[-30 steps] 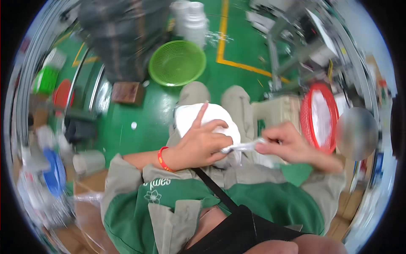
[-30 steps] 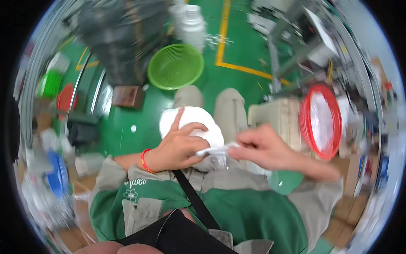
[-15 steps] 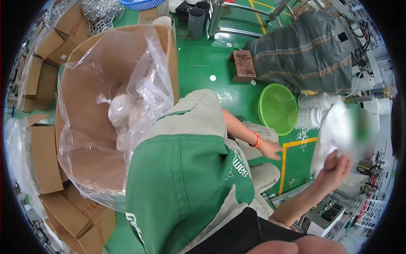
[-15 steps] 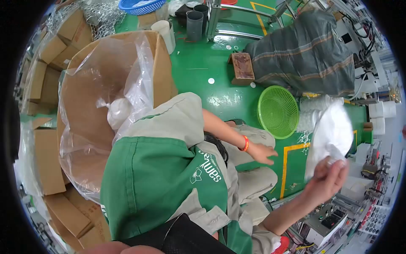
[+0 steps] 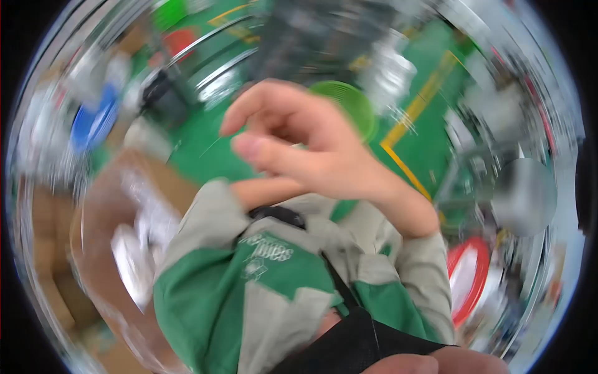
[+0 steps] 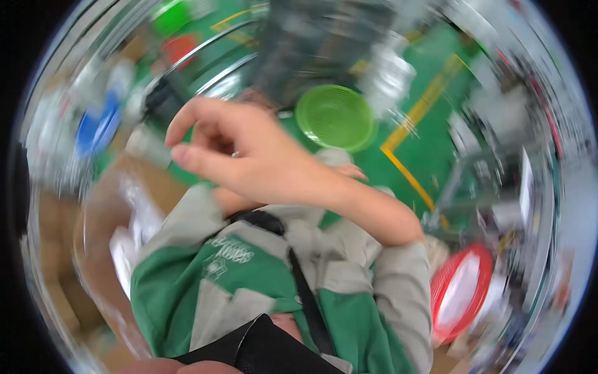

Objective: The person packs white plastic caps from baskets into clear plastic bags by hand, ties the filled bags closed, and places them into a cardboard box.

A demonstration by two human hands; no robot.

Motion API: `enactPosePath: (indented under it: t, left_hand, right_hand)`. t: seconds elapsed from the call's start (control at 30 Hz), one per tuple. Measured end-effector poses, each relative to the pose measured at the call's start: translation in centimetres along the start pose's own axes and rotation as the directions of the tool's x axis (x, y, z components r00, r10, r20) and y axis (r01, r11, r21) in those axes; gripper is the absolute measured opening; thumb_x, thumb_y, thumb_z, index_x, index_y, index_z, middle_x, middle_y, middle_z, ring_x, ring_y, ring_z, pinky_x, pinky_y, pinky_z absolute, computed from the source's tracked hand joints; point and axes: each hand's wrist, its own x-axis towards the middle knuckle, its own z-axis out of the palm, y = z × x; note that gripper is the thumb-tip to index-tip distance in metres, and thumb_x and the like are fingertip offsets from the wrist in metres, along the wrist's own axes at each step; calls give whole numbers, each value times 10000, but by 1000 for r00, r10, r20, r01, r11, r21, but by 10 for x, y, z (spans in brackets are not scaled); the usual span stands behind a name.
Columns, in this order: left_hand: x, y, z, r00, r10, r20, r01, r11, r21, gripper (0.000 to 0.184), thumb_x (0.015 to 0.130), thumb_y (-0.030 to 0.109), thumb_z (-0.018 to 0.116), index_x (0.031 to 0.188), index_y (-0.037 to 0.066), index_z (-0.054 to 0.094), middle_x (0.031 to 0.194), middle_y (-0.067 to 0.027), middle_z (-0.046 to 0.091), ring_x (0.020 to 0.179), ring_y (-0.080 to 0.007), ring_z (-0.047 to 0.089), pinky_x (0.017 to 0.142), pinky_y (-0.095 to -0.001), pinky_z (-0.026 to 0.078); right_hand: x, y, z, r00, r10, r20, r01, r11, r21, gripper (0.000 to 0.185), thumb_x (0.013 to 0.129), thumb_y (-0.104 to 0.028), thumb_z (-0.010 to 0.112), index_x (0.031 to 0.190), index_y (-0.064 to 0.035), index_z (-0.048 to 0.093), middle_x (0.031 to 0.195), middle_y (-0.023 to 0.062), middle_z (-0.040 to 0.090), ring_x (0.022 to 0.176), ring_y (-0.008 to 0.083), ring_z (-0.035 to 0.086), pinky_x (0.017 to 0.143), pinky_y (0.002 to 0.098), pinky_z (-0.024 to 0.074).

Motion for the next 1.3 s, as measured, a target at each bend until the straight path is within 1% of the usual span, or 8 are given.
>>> enactPosePath:
  t: [0.2, 0.37, 0.53, 0.7, 0.8, 1.03, 1.1, 1.3]
  left_hand:
    - [24, -35, -5, 986, -128, 106, 132, 991, -32, 432, 860, 252, 577, 1235, 54, 495, 1182, -101, 561, 1077, -190, 538, 927, -350, 411]
    - [81, -50, 23, 860, -382, 339, 429, 900, -73, 434, 836, 171, 630, 1235, 58, 502, 1169, -88, 549, 995, -163, 565, 850, -290, 452]
    - [172, -179, 53, 438, -839, 322, 844, 261, -468, 682, 848, 430, 524, 1394, 115, 265, 1370, -137, 371, 1162, -272, 474, 950, -424, 369]
    - [164, -389, 97, 434, -877, 204, 540, 72, -838, 597, 807, 552, 407, 1283, 196, 458, 1331, -28, 460, 1237, -254, 382, 964, -520, 290]
    - [189, -364, 110, 313, -941, 127, 479, 41, -877, 692, 789, 605, 369, 1362, 217, 369, 1392, 9, 395, 1306, -260, 296, 1027, -576, 93]
    - [165, -455, 53, 410, -912, 25, -103, -73, -992, 585, 784, 515, 569, 1189, 97, 509, 1162, -79, 551, 977, -241, 546, 771, -356, 473]
    - [174, -438, 50, 15, -976, 218, -127, -218, -968, 525, 793, 468, 600, 1147, 92, 508, 966, -80, 592, 802, -205, 572, 647, -305, 488]
    - [186, -446, 39, 267, -913, 309, -56, -335, -941, 137, 724, 152, 496, 612, 89, 451, 562, -48, 495, 534, -195, 507, 580, -330, 505]
  right_hand:
    - [-158, 79, -118, 751, 224, -621, -138, 973, 184, 143, 885, -151, 574, 951, -25, 568, 736, -5, 537, 629, 66, 492, 549, 225, 425]
    - [-359, 108, -136, 49, 262, -964, -144, 957, 252, 273, 859, -169, 593, 1096, -42, 545, 780, -3, 549, 705, 67, 530, 624, 236, 458]
    - [-585, 124, -76, -581, 496, -645, 682, 729, -53, 744, 727, -430, 716, 1217, 12, 372, 1061, 161, 531, 956, 273, 541, 832, 401, 465]
    - [-668, 88, -43, -695, 383, -609, 659, 677, -328, 957, 569, -597, 762, 1265, -76, 362, 1336, 244, 260, 1193, 392, 364, 1019, 465, 349]
    - [-681, 86, -70, -813, 513, -275, 576, 780, -244, 722, 767, -551, 618, 1241, -40, 430, 1162, 159, 522, 1063, 403, 504, 943, 536, 415]
    - [-731, 72, -44, -843, 519, -141, 537, 828, -161, 334, 806, -159, 495, 1083, 25, 526, 1103, 188, 583, 1042, 398, 551, 766, 356, 562]
    - [-711, 62, -12, -895, 434, -106, 445, 887, -124, 293, 756, -121, 550, 1028, -12, 559, 1058, 152, 602, 961, 336, 599, 778, 385, 555]
    - [-587, 1, 73, -929, 329, -168, 320, 944, 79, 224, 704, -31, 537, 926, -16, 560, 829, 78, 644, 739, 208, 651, 703, 295, 573]
